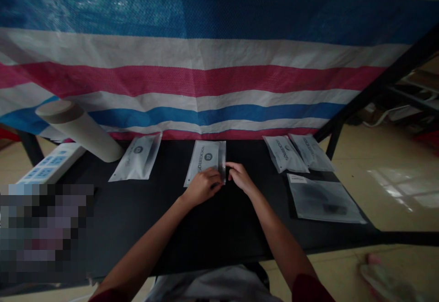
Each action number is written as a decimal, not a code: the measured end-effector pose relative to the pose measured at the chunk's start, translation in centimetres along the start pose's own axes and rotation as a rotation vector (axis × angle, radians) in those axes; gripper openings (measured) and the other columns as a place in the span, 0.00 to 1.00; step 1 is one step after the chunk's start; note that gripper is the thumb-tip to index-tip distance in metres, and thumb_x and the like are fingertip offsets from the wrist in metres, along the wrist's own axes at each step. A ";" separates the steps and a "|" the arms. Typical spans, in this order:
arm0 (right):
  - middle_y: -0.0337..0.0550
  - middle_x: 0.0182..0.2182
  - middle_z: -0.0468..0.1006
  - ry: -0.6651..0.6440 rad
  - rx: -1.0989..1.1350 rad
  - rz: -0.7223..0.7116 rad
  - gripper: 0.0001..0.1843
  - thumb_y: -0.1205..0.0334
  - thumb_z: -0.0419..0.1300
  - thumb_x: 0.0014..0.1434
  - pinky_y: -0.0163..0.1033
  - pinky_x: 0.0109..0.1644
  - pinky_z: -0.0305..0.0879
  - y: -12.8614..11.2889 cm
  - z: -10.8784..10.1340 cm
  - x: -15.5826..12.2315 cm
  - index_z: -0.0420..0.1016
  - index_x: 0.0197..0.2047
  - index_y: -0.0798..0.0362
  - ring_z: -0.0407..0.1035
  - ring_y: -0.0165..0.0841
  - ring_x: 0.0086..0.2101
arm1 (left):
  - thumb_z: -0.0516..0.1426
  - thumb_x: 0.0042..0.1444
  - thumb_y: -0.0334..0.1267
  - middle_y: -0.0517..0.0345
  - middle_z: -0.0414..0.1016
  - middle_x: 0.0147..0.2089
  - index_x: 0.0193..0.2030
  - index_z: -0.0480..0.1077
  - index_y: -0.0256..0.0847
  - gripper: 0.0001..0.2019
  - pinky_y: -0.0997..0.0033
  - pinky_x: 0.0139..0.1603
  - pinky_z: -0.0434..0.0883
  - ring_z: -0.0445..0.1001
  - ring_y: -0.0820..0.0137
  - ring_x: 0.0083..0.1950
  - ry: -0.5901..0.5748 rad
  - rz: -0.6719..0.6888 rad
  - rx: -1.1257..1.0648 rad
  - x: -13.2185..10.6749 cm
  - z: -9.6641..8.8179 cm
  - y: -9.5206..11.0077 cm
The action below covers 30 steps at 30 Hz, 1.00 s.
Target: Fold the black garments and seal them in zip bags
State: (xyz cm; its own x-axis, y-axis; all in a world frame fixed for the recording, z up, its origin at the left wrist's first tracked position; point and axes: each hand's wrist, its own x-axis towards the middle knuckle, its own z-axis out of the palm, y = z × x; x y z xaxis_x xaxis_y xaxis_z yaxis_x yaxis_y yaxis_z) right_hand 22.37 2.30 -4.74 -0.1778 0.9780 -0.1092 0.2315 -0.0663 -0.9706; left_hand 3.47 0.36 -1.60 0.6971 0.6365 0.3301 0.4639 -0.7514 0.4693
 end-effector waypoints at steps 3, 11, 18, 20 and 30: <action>0.37 0.20 0.73 -0.150 0.034 -0.001 0.20 0.69 0.49 0.50 0.30 0.22 0.56 -0.3 0.3 -0.2 0.79 0.41 0.56 0.63 0.26 0.19 | 0.55 0.59 0.30 0.53 0.75 0.38 0.37 0.73 0.40 0.05 0.66 0.45 0.71 0.73 0.66 0.44 0.027 -0.007 0.012 -0.1 0.2 0.0; 0.35 0.23 0.74 -0.127 0.036 0.071 0.13 0.52 0.59 0.57 0.27 0.17 0.52 -1.5 -1.2 -1.0 0.68 0.40 0.53 0.63 0.24 0.17 | 0.54 0.61 0.33 0.52 0.76 0.40 0.40 0.74 0.39 0.07 0.65 0.44 0.74 0.76 0.67 0.41 0.189 -0.103 0.015 -0.4 0.4 -0.1; 0.33 0.22 0.75 -0.208 0.208 0.123 0.15 0.60 0.62 0.53 0.28 0.20 0.58 -1.8 -0.3 -1.3 0.61 0.41 0.51 0.69 0.28 0.21 | 0.53 0.62 0.32 0.52 0.77 0.40 0.41 0.74 0.40 0.08 0.65 0.44 0.74 0.75 0.66 0.41 0.213 -0.095 0.021 -0.3 1.0 0.2; 0.31 0.20 0.73 -0.181 0.225 0.127 0.16 0.61 0.62 0.51 0.29 0.21 0.60 -1.5 -0.2 -1.2 0.59 0.40 0.49 0.69 0.28 0.21 | 0.53 0.62 0.31 0.52 0.77 0.39 0.40 0.74 0.39 0.08 0.65 0.43 0.74 0.75 0.66 0.41 0.213 -0.092 0.026 -0.3 1.2 0.3; 0.27 0.20 0.65 0.224 0.130 0.043 0.16 0.54 0.58 0.48 0.32 0.24 0.52 1.2 -0.6 0.6 0.54 0.35 0.48 0.59 0.27 0.19 | 0.51 0.64 0.32 0.54 0.74 0.34 0.38 0.74 0.41 0.10 0.68 0.39 0.71 0.72 0.67 0.38 0.104 -0.058 -0.122 -3.0 3.0 6.9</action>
State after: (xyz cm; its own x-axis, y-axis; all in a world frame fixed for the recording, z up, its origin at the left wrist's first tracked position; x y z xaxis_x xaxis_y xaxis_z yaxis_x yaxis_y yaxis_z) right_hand 23.14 2.92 -5.86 0.0489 0.9922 -0.1149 0.1065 -0.1196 -0.9871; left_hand 6.21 -7.23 -1.78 0.6078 0.6977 0.3791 0.4276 -0.6899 0.5841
